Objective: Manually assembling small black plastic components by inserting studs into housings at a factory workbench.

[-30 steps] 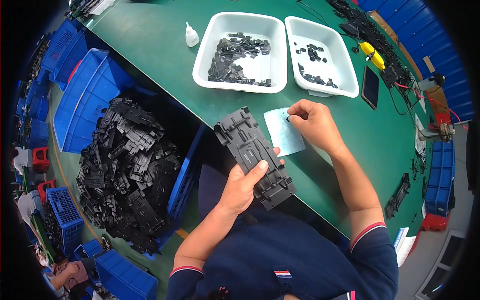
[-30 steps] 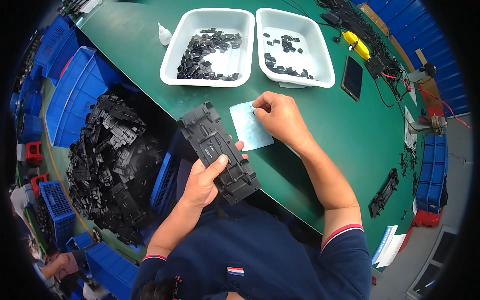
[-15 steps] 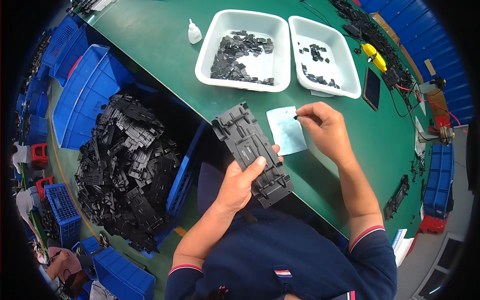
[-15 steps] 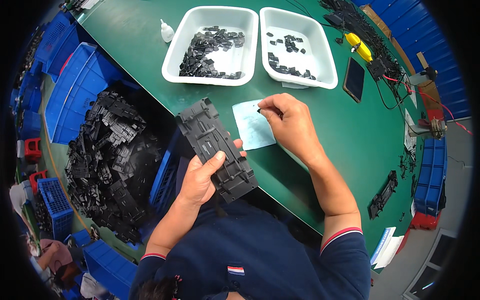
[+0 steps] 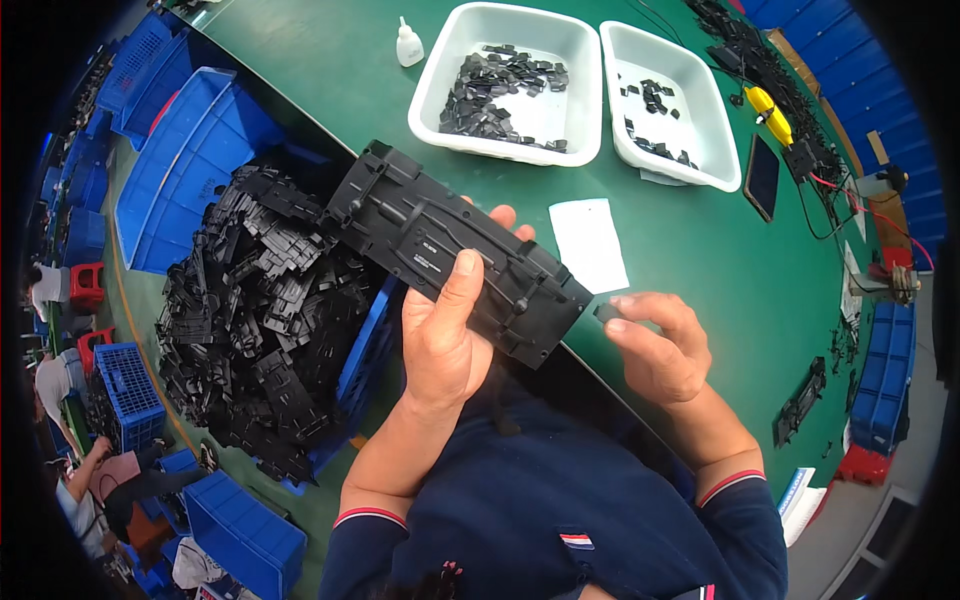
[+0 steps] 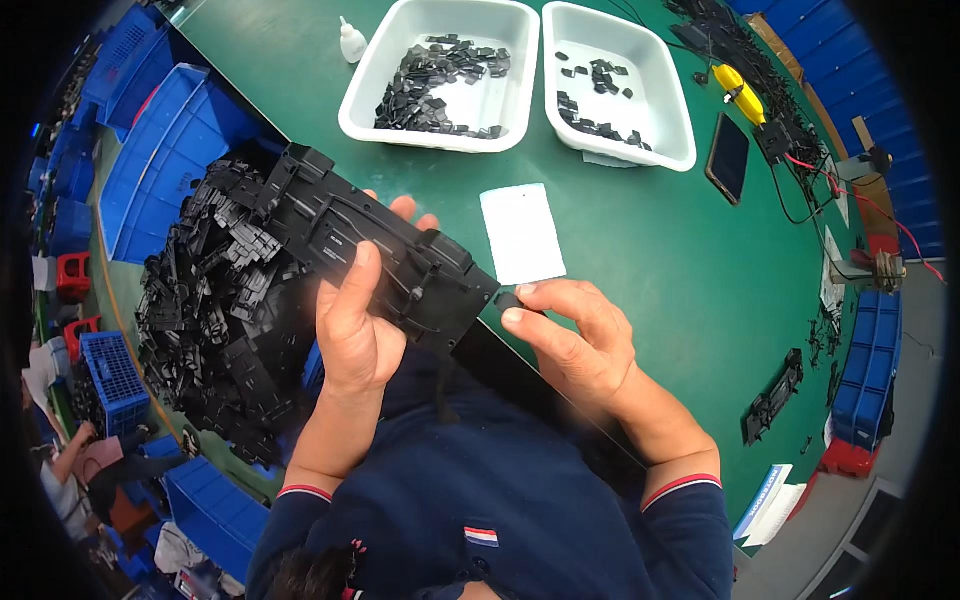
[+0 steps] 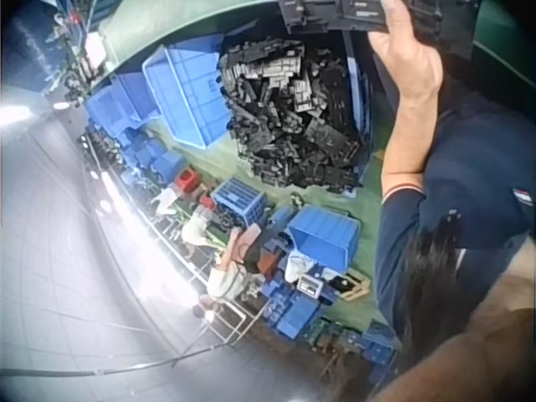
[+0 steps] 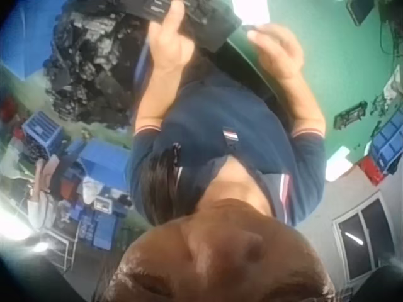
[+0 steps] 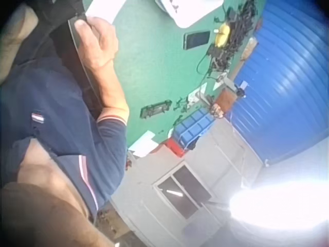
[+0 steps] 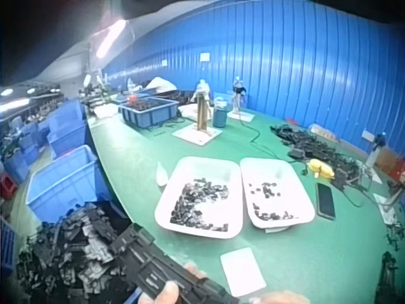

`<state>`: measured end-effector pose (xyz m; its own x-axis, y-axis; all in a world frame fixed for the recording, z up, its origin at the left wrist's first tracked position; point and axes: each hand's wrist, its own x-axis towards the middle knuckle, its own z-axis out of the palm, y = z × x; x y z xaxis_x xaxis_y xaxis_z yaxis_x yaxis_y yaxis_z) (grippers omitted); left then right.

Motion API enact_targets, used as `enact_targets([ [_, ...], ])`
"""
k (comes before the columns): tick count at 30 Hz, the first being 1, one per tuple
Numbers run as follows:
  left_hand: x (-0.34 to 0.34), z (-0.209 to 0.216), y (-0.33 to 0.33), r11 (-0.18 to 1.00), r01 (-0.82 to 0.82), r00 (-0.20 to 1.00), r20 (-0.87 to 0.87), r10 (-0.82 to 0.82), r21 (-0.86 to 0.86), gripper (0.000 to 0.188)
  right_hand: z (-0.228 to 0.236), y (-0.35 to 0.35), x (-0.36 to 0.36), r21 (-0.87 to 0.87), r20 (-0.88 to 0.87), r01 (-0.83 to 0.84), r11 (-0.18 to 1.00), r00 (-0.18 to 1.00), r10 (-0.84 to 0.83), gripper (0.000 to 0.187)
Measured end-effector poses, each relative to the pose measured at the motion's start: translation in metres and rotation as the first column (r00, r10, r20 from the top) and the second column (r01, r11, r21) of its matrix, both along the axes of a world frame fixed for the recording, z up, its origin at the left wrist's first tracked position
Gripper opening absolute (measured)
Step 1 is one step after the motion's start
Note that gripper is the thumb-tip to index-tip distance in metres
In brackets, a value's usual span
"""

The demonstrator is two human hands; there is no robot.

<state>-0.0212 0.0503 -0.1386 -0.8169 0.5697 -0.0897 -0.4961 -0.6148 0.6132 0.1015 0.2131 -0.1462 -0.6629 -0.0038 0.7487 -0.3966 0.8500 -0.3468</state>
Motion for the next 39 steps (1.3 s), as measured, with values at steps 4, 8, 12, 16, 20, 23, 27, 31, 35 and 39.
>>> enact_targets([
  [4,0.001,0.003,-0.002,0.999,-0.008,1.000,-0.015,0.009,0.040,0.046,-0.003,-0.003,-0.001,-0.030,0.009,-0.022,0.999,1.000,0.022,0.046],
  [8,0.003,0.004,-0.004,0.999,0.007,1.000,-0.025,-0.006,0.052,0.046,-0.003,-0.005,-0.003,-0.020,0.031,-0.032,0.999,0.999,0.033,0.047],
  [12,0.003,0.003,-0.005,0.997,0.008,0.999,-0.038,-0.005,0.076,0.046,0.000,-0.006,-0.008,0.027,0.036,-0.021,0.999,0.999,0.020,0.044],
  [16,0.005,0.004,-0.005,0.997,0.017,0.997,-0.080,-0.012,0.074,0.046,0.001,-0.006,-0.008,0.047,0.027,-0.007,0.999,1.000,0.006,0.043],
  [20,0.007,0.004,-0.006,0.998,0.026,0.988,-0.154,-0.017,0.059,0.046,0.003,-0.008,-0.009,0.047,0.032,0.025,0.999,0.999,-0.027,0.043],
  [23,0.008,0.004,-0.007,0.999,0.029,0.977,-0.213,-0.021,0.034,0.047,0.004,-0.007,-0.011,0.083,0.022,0.032,0.996,0.999,-0.034,0.043],
  [27,0.011,0.003,-0.008,1.000,0.011,0.967,-0.256,-0.006,0.018,0.047,0.005,-0.007,-0.011,0.084,0.040,0.022,0.996,0.999,-0.025,0.044],
  [31,0.013,0.002,-0.007,1.000,-0.002,0.952,-0.305,0.005,0.010,0.046,0.005,-0.006,-0.010,0.103,0.050,0.022,0.994,0.998,-0.027,0.044],
  [35,0.015,0.002,-0.008,1.000,-0.008,0.931,-0.366,0.003,-0.013,0.045,0.007,-0.006,-0.010,0.105,0.057,0.015,0.994,0.998,-0.021,0.043],
  [39,0.017,0.002,-0.009,1.000,-0.006,0.907,-0.422,0.001,-0.010,0.046,0.010,-0.006,-0.011,0.108,0.066,0.008,0.994,0.998,-0.015,0.041],
])
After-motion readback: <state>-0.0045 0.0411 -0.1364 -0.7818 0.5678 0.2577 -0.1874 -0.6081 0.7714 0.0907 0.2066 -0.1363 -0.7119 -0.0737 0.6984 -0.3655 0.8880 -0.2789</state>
